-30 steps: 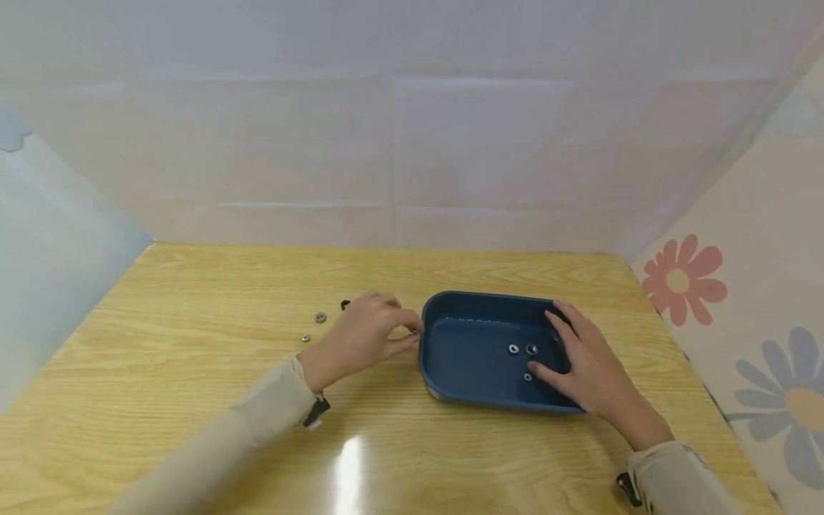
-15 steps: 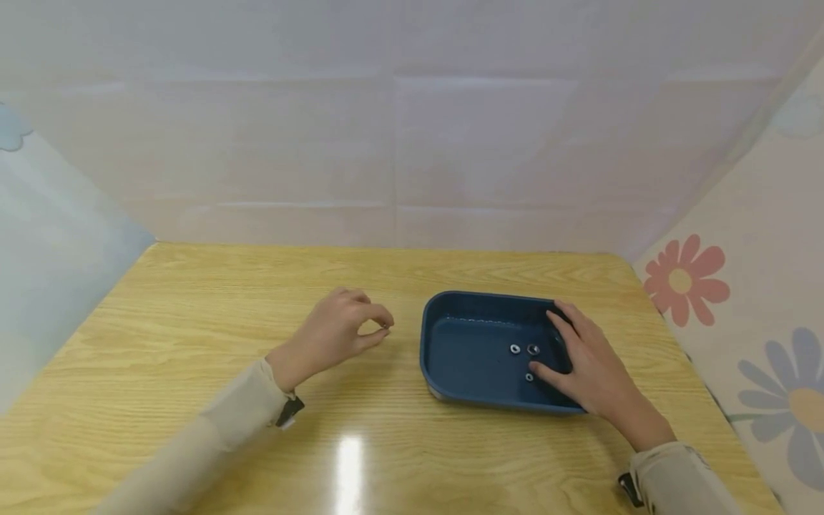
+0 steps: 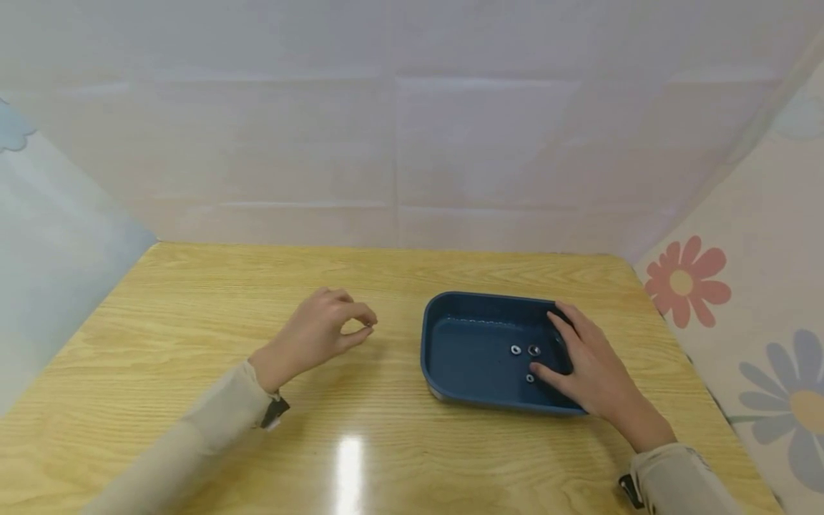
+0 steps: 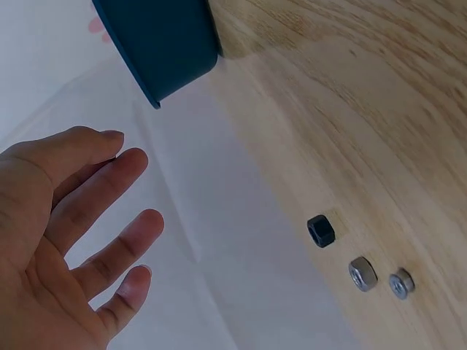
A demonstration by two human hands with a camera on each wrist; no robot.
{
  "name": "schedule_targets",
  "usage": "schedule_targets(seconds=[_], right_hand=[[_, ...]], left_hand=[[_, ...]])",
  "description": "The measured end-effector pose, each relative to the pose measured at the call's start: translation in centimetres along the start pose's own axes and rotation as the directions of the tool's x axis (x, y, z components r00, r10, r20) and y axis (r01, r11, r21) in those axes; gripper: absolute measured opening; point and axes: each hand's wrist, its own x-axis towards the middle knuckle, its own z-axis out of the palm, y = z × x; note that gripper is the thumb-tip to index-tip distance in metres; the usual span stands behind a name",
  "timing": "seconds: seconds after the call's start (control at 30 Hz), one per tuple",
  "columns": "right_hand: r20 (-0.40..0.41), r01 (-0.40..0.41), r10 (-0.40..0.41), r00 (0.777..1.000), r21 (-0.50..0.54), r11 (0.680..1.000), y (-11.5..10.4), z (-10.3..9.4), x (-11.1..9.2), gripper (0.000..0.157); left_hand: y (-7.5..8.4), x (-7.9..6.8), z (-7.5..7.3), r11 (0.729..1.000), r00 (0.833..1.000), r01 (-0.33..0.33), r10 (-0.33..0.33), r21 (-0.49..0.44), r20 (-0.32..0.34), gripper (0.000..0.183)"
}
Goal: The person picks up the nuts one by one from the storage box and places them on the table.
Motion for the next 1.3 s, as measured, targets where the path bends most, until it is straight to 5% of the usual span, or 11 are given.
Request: schedule_targets(seconds=[1.3], right_hand=[[-0.013, 0.017, -0.017, 1.000, -0.005, 1.000, 0.0, -0.2, 0.0, 0.096]], left_hand=[[-4.4, -4.6, -1.4, 0.988, 0.987, 0.156, -0.156, 0.017, 0.030, 0.008]])
